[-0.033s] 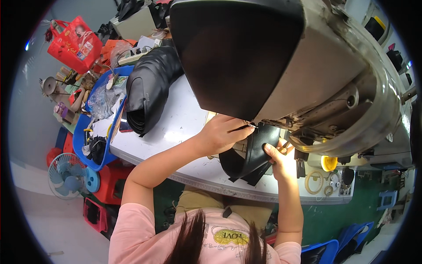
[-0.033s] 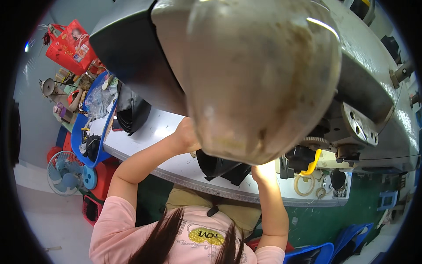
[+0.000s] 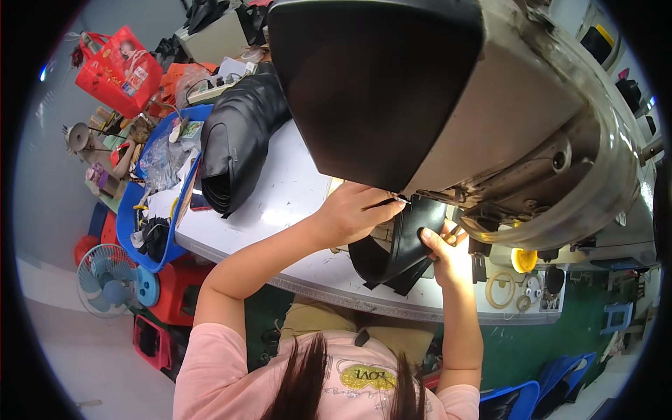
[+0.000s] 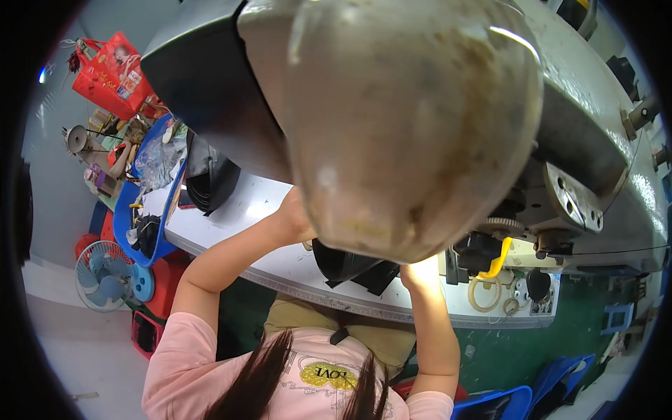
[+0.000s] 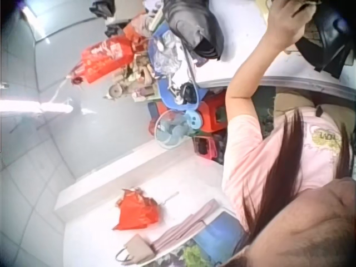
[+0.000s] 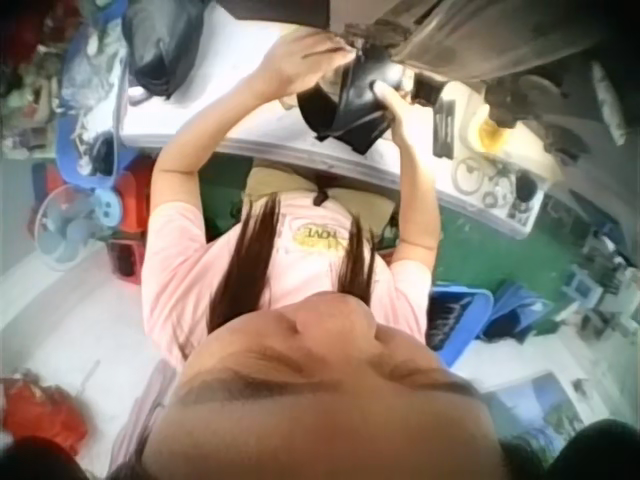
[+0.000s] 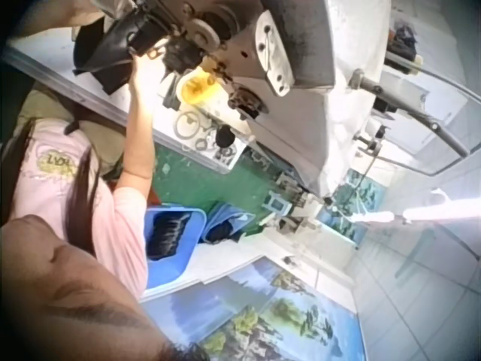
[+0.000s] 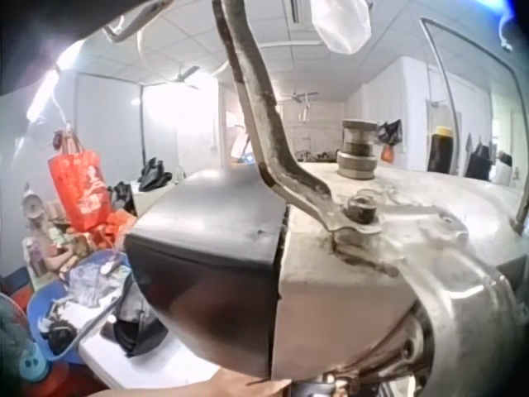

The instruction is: The person operates an industrial sewing machine to stitch black leather pieces, likely parts of a bag or boot. They repeatedly pick up a leather component, align it with a strip under the machine's presser foot, and sew along the edge. The person handles the material with both hands to guide it through the machine and inspects the stitching after each pass.

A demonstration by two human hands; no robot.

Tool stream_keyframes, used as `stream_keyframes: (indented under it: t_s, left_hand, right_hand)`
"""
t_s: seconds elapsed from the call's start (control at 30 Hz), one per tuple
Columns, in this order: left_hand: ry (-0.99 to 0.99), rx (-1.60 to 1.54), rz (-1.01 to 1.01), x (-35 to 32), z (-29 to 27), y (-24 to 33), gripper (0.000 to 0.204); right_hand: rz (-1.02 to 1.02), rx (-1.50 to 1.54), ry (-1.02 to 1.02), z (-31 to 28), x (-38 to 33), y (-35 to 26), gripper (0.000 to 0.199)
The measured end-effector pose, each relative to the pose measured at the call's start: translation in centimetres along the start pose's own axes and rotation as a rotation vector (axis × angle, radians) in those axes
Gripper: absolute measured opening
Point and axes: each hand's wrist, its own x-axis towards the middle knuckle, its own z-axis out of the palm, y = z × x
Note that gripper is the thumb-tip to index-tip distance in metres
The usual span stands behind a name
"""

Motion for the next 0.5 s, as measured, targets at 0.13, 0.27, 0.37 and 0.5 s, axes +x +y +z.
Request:
stream_keyframes:
  t_s: [0.13, 0.27, 0.37, 0.5]
  left_hand:
    - [0.040, -0.234, -0.235, -0.7, 1.1, -2.2, 0.022]
    - [0.101, -0.127, -0.124, -0.6, 0.9, -1.3, 0.021]
    - [0.055, 0.451, 0.389, 0.7, -0.7, 1.3, 0.019]
    - [0.050, 0.445, 0.375, 0.7, -0.8, 1.8, 0.016]
  right_hand:
    - [0.006, 0.033, 0.005, 0.0, 0.2, 0.6, 0.024]
    - [0.007, -0.014, 0.000, 0.2, -0.1, 0.1, 0.025]
    - [-0.007, -0.022, -0.006, 0.6, -0.4, -0.7, 0.026]
    - [-0.025, -0.016, -0.007, 0.5, -0.4, -0.3, 0.026]
